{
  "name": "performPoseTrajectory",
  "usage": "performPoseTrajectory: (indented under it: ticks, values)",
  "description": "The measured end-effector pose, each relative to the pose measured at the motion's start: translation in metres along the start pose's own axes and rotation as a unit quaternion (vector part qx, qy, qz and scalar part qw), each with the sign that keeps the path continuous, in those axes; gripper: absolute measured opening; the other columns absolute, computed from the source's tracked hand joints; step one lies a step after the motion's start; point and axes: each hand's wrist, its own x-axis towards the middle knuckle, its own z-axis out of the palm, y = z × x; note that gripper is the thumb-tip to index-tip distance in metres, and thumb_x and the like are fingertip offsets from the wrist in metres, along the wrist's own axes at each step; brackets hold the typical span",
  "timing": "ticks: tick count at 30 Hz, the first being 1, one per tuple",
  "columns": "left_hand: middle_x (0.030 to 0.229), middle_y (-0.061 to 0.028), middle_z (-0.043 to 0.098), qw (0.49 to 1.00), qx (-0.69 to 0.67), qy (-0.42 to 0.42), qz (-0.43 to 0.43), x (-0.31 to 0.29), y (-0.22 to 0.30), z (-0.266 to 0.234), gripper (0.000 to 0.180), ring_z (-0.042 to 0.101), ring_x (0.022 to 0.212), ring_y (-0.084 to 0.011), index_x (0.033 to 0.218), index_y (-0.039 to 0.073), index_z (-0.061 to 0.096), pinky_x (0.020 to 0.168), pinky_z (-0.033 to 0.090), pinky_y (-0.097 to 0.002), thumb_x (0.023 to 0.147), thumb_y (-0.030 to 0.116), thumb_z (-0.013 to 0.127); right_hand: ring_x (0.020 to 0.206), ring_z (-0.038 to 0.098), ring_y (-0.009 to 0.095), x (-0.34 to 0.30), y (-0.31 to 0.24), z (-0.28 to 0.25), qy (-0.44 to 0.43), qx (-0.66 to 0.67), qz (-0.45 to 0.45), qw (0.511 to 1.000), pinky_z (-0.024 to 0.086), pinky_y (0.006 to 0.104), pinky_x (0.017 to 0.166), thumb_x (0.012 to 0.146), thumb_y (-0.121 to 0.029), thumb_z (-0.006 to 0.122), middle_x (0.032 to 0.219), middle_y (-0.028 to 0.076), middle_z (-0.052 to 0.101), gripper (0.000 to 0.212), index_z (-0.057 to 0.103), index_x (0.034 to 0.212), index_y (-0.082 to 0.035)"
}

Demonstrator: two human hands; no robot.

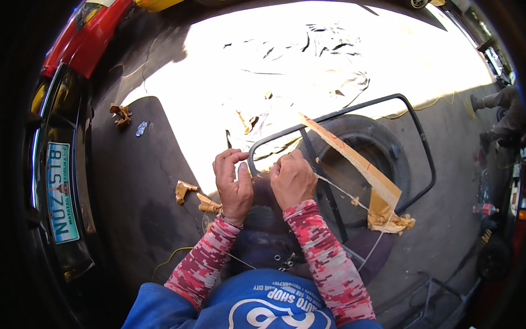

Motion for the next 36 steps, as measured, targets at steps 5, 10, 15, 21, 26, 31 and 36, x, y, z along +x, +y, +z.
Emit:
performPoseTrajectory:
  ticks: [5, 10, 15, 21, 26, 31, 36]
  values:
    - [0.121, -0.0180, 0.062, 1.000, -0.003, 0.008, 0.005, 0.002, 0.001, 0.004, 0.021, 0.056, 0.118, -0.0349, 0.113, 0.001, 0.070, 0.105, 0.045, -0.0448, 0.096, 0.004, 0.058, 0.082, 0.069, 0.039, 0.003, 0.004, 0.004, 0.017, 0.010, 0.004, 1.000, 0.054, 0.0500, 0.073, 0.087, -0.007, 0.074, 0.091, 0.014, 0.066, 0.006, 0.069, 0.089, -0.003]
    - [0.121, -0.0186, 0.062, 1.000, -0.021, 0.015, 0.001, 0.003, 0.002, 0.002, 0.021, 0.056, 0.118, -0.0351, 0.113, 0.000, 0.070, 0.105, 0.045, -0.0451, 0.098, 0.004, 0.056, 0.084, 0.069, 0.040, -0.003, 0.013, -0.004, 0.022, 0.085, -0.033, 0.996, 0.055, 0.0490, 0.073, 0.089, -0.005, 0.073, 0.096, 0.015, 0.066, 0.006, 0.069, 0.093, -0.002]
    - [0.121, -0.0192, 0.062, 1.000, -0.028, 0.011, -0.004, 0.002, 0.001, 0.005, 0.021, 0.056, 0.119, -0.0350, 0.114, -0.001, 0.070, 0.106, 0.045, -0.0451, 0.098, 0.005, 0.057, 0.083, 0.069, 0.038, -0.005, 0.011, -0.009, -0.004, 0.085, -0.018, 0.996, 0.056, 0.0480, 0.073, 0.088, -0.006, 0.075, 0.095, 0.014, 0.066, 0.008, 0.074, 0.097, -0.003]
    - [0.123, -0.0169, 0.061, 0.999, -0.031, 0.012, -0.006, 0.001, 0.001, 0.003, 0.020, 0.055, 0.121, -0.0333, 0.114, 0.000, 0.069, 0.108, 0.045, -0.0417, 0.103, 0.010, 0.055, 0.084, 0.070, 0.035, 0.001, 0.000, -0.011, -0.016, -0.031, -0.068, 0.997, 0.057, 0.0482, 0.073, 0.089, -0.012, 0.075, 0.095, 0.013, 0.063, 0.008, 0.070, 0.089, -0.006]
    - [0.124, -0.0180, 0.061, 0.999, -0.030, 0.007, -0.011, 0.002, 0.001, 0.002, 0.021, 0.055, 0.122, -0.0341, 0.115, 0.000, 0.069, 0.109, 0.044, -0.0430, 0.102, 0.010, 0.055, 0.086, 0.071, 0.036, 0.011, -0.004, -0.004, -0.070, -0.129, -0.059, 0.987, 0.058, 0.0503, 0.073, 0.091, -0.015, 0.072, 0.100, 0.014, 0.061, 0.014, 0.063, 0.090, -0.005]
    - [0.126, -0.0189, 0.060, 0.999, -0.029, 0.009, -0.009, 0.002, 0.001, 0.000, 0.022, 0.055, 0.124, -0.0346, 0.116, 0.000, 0.068, 0.109, 0.044, -0.0434, 0.101, 0.009, 0.056, 0.086, 0.070, 0.039, 0.013, 0.002, -0.001, -0.088, -0.123, -0.038, 0.988, 0.057, 0.0519, 0.073, 0.092, -0.015, 0.070, 0.102, 0.016, 0.060, 0.015, 0.059, 0.097, -0.005]
    - [0.127, -0.0195, 0.060, 1.000, -0.026, 0.008, -0.009, 0.000, 0.002, 0.000, 0.023, 0.055, 0.124, -0.0351, 0.117, -0.001, 0.068, 0.109, 0.044, -0.0437, 0.099, 0.008, 0.055, 0.086, 0.068, 0.042, 0.002, 0.008, -0.001, -0.038, -0.075, -0.032, 0.996, 0.056, 0.0526, 0.073, 0.093, -0.012, 0.068, 0.103, 0.015, 0.059, 0.014, 0.057, 0.100, -0.006]
